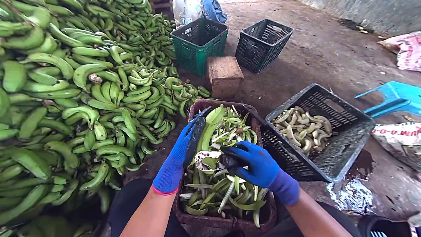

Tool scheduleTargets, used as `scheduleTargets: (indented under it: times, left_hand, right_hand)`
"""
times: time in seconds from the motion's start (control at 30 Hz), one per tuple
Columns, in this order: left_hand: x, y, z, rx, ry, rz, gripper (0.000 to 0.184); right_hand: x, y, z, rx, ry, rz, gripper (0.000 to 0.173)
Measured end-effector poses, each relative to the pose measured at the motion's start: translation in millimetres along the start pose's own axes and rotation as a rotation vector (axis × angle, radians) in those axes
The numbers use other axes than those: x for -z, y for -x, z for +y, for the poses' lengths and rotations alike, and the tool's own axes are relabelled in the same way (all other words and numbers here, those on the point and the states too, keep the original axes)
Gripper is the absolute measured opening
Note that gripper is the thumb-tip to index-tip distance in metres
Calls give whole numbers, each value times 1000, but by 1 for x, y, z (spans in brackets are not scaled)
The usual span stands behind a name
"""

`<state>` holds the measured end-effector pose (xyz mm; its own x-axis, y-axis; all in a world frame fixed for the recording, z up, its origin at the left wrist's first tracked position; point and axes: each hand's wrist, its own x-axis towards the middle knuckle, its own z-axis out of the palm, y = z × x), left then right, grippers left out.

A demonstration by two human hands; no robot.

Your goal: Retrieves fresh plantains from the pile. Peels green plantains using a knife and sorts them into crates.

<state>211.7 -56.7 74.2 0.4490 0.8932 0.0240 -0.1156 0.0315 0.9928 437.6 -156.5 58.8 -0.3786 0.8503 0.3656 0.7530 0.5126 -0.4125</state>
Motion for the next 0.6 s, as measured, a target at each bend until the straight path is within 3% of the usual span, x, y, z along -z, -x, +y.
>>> scheduleTargets:
  times: [0.1,0.17,0.23,0.3,0.37,0.47,0.6]
  left_hand:
    - [-12,12,-1,18,17,5,43]
    - [-20,17,2,43,28,46,40]
    - [-15,18,4,85,43,-65,46]
    - [-10,15,3,111,70,-133,50]
    - [-8,10,4,86,87,-67,48]
    - [-4,7,5,-59,-90,108,46]
    - [-6,5,7,-184,-107,247,46]
  right_hand:
    - [3,-12,1,-78,133,149,45]
    - [12,-19,13,-240,167,233,46]
    - [28,-22,28,-440,135,245,50]
    - [40,-18,37,-509,75,247,52]
    - [41,-13,33,-465,-39,198,53]
    - [26,-5,15,-334,-200,-12,51]
    - [13,-4,-6,-126,-192,-188,51]
